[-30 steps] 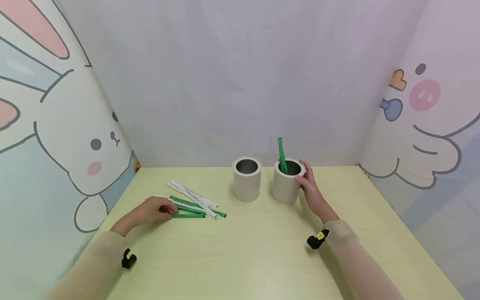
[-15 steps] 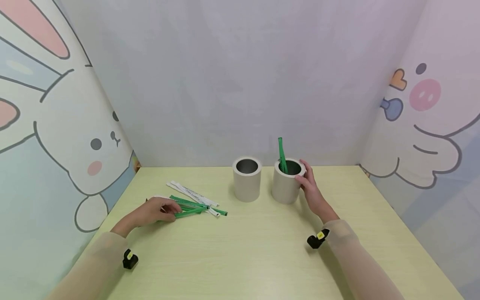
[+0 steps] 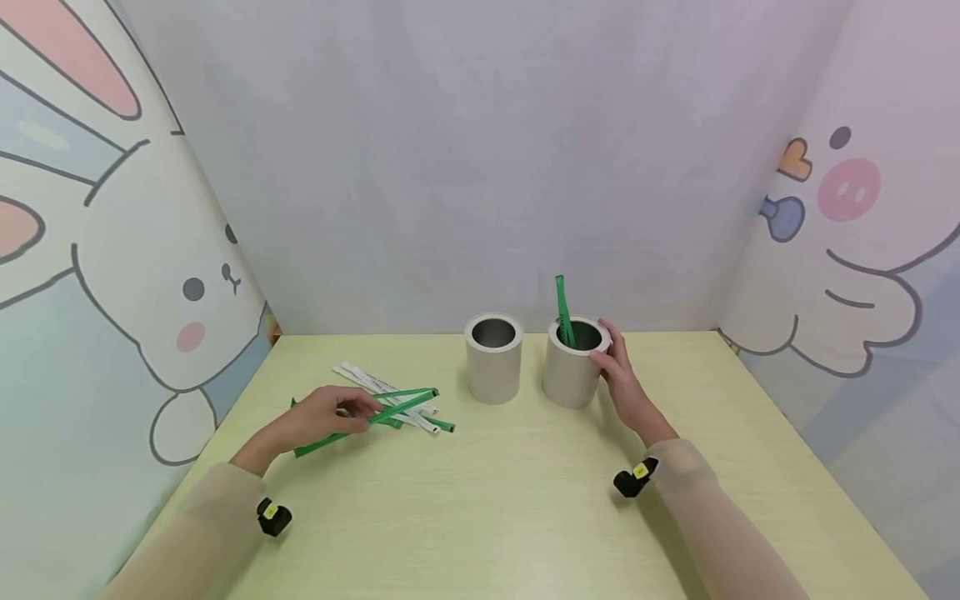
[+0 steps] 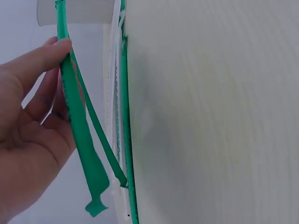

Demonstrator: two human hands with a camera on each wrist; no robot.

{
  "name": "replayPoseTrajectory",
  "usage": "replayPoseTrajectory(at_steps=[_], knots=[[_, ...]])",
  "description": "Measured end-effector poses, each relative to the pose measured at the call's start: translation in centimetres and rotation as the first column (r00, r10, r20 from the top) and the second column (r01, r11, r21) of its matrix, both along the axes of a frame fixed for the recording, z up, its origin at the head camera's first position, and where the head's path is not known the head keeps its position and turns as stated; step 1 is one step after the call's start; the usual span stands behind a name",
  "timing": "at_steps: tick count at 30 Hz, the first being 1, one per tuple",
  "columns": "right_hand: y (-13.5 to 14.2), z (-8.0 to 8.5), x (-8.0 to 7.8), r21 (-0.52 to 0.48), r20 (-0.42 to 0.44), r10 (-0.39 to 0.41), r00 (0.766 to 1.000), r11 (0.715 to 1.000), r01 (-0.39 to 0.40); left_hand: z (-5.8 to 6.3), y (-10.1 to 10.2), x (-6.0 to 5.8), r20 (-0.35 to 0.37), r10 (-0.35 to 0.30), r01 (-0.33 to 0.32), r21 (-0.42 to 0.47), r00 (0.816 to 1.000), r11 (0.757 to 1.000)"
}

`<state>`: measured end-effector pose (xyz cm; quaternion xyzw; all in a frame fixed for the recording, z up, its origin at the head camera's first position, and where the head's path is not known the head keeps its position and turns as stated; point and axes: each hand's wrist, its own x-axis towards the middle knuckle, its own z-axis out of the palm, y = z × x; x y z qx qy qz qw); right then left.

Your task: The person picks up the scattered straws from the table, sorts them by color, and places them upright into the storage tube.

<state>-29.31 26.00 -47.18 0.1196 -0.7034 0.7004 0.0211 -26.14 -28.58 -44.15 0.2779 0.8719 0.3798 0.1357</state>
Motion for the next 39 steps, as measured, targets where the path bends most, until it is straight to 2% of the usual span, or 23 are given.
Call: replayPoseTrajectory(at_steps=[6, 10, 16, 20, 25, 28, 31, 35, 39], knots=[[0.0, -0.1, 0.0, -0.002, -0.004, 0.002, 1.0, 1.0, -0.002, 1.7, 1.5, 0.3, 0.084, -0.059, 0.055, 0.049, 0.995, 0.997], [0.0, -0.1, -0.1, -0.001, -0.006, 0.0, 1.0, 1.0, 0.0, 2.6, 2.2, 0.3, 0.125, -0.11, 0.106, 0.04, 0.986, 0.994], [-0.1, 0.0, 0.0, -0.007, -0.005, 0.002, 1.0, 1.0, -0.002, 2.8, 2.6, -0.2, 0.124, -0.13, 0.135, -0.033, 0.984, 0.99], [-0.1, 0.0, 0.0, -0.013, -0.006, 0.0, 1.0, 1.0, 0.0, 2.9, 2.5, -0.5, 0.127, -0.178, 0.189, -0.085, 0.976, 0.978], [0.0, 0.0, 0.0, -0.008, -0.002, 0.003, 1.0, 1.0, -0.003, 3.0, 2.4, -0.6, 0.168, -0.203, 0.214, -0.048, 0.965, 0.976], [-0.1, 0.1, 0.1, -0.005, -0.003, 0.004, 1.0, 1.0, -0.004, 3.2, 2.5, -0.8, 0.179, -0.201, 0.209, -0.029, 0.963, 0.977], [0.0, 0.1, 0.2, -0.006, -0.004, 0.0, 1.0, 1.0, 0.0, 3.4, 2.7, -1.0, 0.166, -0.179, 0.184, -0.011, 0.97, 0.983], [0.0, -0.1, 0.0, -0.01, 0.001, 0.0, 1.0, 1.0, 0.0, 3.4, 3.0, -1.4, 0.145, -0.112, 0.106, 0.043, 0.983, 0.993], [0.0, -0.1, 0.0, -0.009, -0.001, 0.002, 1.0, 1.0, -0.002, 3.6, 3.4, -1.7, 0.122, -0.047, 0.033, 0.11, 0.991, 0.993]])
